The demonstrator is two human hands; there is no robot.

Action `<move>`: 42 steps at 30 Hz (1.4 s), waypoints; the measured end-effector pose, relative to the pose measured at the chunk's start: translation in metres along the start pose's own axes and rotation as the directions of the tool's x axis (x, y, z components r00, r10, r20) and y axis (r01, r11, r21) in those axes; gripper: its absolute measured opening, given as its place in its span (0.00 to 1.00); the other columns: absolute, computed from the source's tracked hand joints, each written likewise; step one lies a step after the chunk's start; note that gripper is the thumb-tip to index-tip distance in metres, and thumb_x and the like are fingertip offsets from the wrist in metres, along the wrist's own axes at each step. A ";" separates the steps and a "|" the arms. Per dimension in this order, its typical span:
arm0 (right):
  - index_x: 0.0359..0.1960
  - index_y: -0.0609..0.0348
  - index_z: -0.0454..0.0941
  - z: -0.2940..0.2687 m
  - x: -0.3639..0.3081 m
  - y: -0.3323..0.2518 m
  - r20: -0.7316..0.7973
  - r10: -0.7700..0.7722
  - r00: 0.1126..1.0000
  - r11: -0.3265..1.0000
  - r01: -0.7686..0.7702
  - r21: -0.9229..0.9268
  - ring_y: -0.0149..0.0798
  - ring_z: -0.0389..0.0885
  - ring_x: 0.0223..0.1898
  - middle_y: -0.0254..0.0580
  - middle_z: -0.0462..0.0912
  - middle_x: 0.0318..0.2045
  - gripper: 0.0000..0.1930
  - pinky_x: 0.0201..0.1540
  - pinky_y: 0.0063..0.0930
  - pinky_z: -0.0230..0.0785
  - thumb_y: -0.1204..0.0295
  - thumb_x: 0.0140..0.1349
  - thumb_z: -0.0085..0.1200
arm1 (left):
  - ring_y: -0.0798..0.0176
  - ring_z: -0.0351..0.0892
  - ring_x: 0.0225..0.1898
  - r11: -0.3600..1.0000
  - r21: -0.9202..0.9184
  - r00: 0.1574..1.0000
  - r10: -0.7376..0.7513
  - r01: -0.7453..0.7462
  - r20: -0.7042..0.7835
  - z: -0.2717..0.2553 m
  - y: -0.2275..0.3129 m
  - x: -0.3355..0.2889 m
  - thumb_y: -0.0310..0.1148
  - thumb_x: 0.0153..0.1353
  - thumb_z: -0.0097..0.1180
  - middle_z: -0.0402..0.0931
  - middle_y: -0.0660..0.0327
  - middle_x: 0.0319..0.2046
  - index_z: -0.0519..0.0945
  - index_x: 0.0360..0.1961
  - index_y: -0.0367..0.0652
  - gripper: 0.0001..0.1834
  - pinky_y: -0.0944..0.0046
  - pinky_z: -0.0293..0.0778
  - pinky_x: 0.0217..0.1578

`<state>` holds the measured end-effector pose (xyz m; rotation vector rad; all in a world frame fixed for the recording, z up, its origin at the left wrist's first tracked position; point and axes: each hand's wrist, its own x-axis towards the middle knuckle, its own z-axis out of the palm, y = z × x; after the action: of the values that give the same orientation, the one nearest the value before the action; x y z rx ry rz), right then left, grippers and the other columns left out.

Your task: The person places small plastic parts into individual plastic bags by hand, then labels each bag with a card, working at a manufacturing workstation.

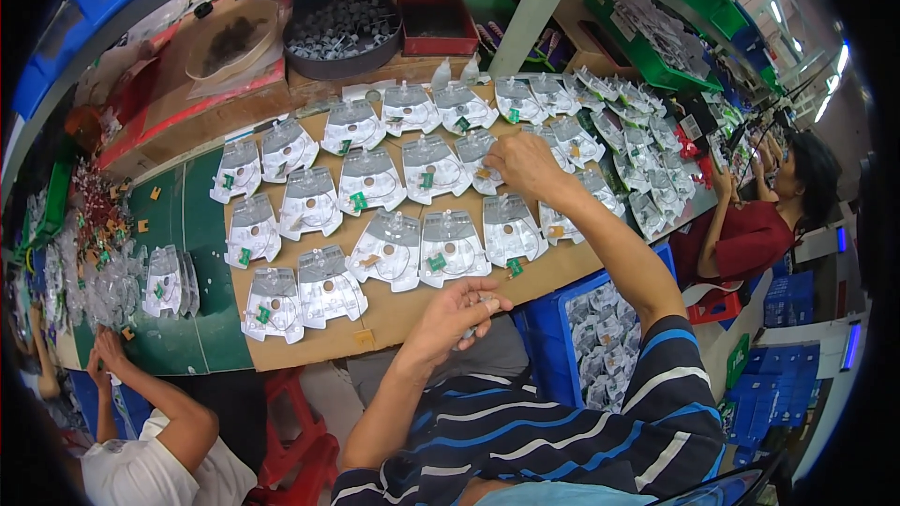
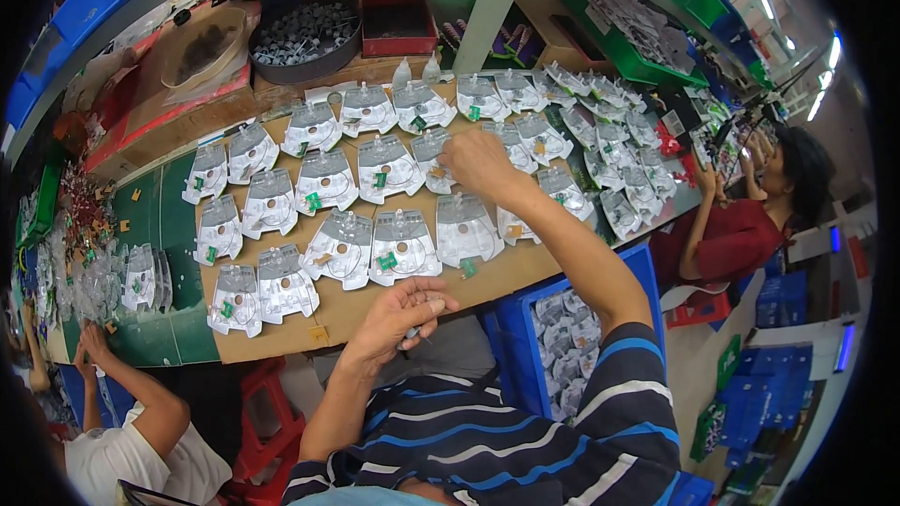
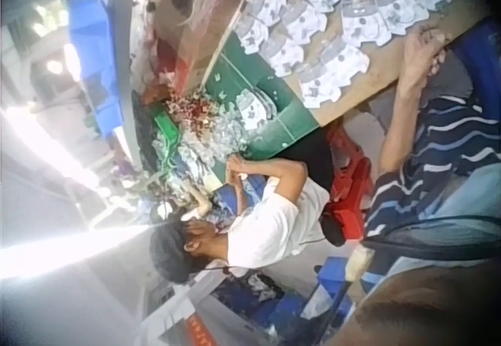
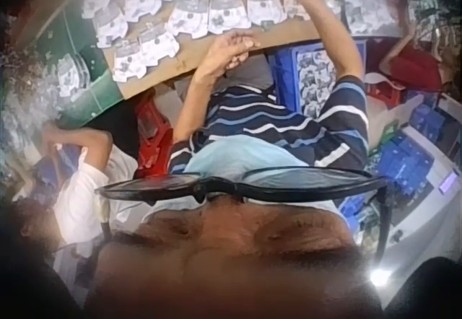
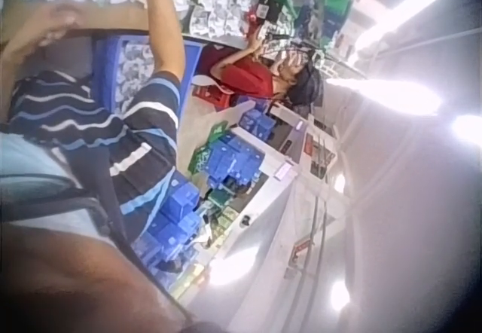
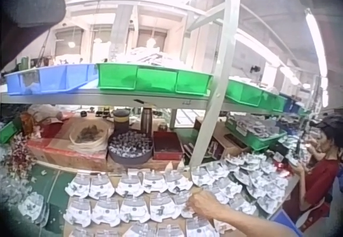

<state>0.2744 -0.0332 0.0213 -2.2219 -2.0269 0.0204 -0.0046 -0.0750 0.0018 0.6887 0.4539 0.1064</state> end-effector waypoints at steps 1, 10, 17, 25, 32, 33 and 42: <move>0.25 0.63 0.83 -0.003 -0.002 -0.005 0.005 0.002 1.000 1.000 -0.002 0.006 0.55 0.83 0.31 0.54 0.82 0.24 0.12 0.35 0.48 0.73 0.65 0.57 0.57 | 0.76 0.69 0.23 1.000 0.028 1.000 0.012 -0.012 -0.005 0.002 0.003 -0.002 0.28 0.65 0.57 0.79 0.51 0.43 0.69 0.57 0.33 0.21 0.81 0.59 0.13; 0.35 0.62 0.82 -0.070 -0.080 -0.086 0.462 -0.239 0.854 0.718 -0.165 0.676 0.41 0.81 0.27 0.47 0.81 0.27 0.13 0.31 0.34 0.70 0.63 0.63 0.58 | 0.78 0.68 0.21 0.990 0.137 0.999 0.046 -0.043 -0.014 0.010 0.016 -0.009 0.29 0.62 0.61 0.80 0.51 0.42 0.65 0.58 0.31 0.27 0.80 0.60 0.14; 0.31 0.63 0.81 -0.060 -0.107 -0.087 0.359 -0.259 0.897 0.788 -0.019 0.615 0.39 0.80 0.26 0.44 0.80 0.25 0.11 0.30 0.34 0.70 0.65 0.61 0.59 | 0.77 0.69 0.22 0.940 0.342 0.998 0.026 -0.004 -0.062 0.020 0.011 -0.009 0.31 0.65 0.57 0.80 0.58 0.37 0.69 0.55 0.33 0.21 0.78 0.60 0.14; 0.28 0.61 0.80 -0.027 -0.113 -0.040 -0.191 0.151 0.970 0.946 -0.086 0.314 0.50 0.81 0.28 0.45 0.80 0.26 0.07 0.30 0.40 0.72 0.71 0.59 0.59 | 0.77 0.68 0.20 0.981 0.194 0.998 -0.016 0.027 -0.054 -0.001 -0.005 -0.005 0.30 0.69 0.50 0.79 0.56 0.36 0.68 0.55 0.32 0.17 0.79 0.58 0.12; 0.27 0.61 0.80 -0.020 -0.112 -0.043 -0.151 0.111 0.982 0.958 -0.066 0.279 0.51 0.81 0.28 0.45 0.80 0.27 0.07 0.30 0.42 0.72 0.71 0.58 0.59 | 0.77 0.67 0.20 0.978 0.205 0.998 -0.027 0.038 -0.055 -0.003 -0.005 0.007 0.30 0.69 0.50 0.79 0.57 0.35 0.69 0.54 0.32 0.16 0.78 0.58 0.13; 0.27 0.61 0.80 -0.020 -0.111 -0.042 -0.150 0.110 0.983 0.958 -0.064 0.278 0.51 0.81 0.28 0.45 0.80 0.27 0.07 0.30 0.42 0.72 0.71 0.58 0.59 | 0.77 0.67 0.20 0.978 0.204 0.998 -0.028 0.038 -0.054 -0.003 -0.004 0.008 0.30 0.69 0.50 0.79 0.57 0.35 0.69 0.54 0.32 0.16 0.78 0.58 0.13; 0.26 0.61 0.80 -0.016 -0.105 -0.038 -0.086 0.034 0.996 0.984 -0.018 0.176 0.49 0.80 0.26 0.44 0.79 0.26 0.08 0.28 0.40 0.71 0.69 0.58 0.61 | 0.77 0.68 0.20 0.977 0.214 0.999 -0.009 0.016 -0.033 -0.003 -0.011 0.024 0.30 0.69 0.50 0.78 0.57 0.35 0.70 0.53 0.34 0.15 0.78 0.59 0.13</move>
<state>0.2287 -0.1353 0.0328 -2.1035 -1.8729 0.0973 0.0149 -0.0763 -0.0162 0.8969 0.5048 0.0566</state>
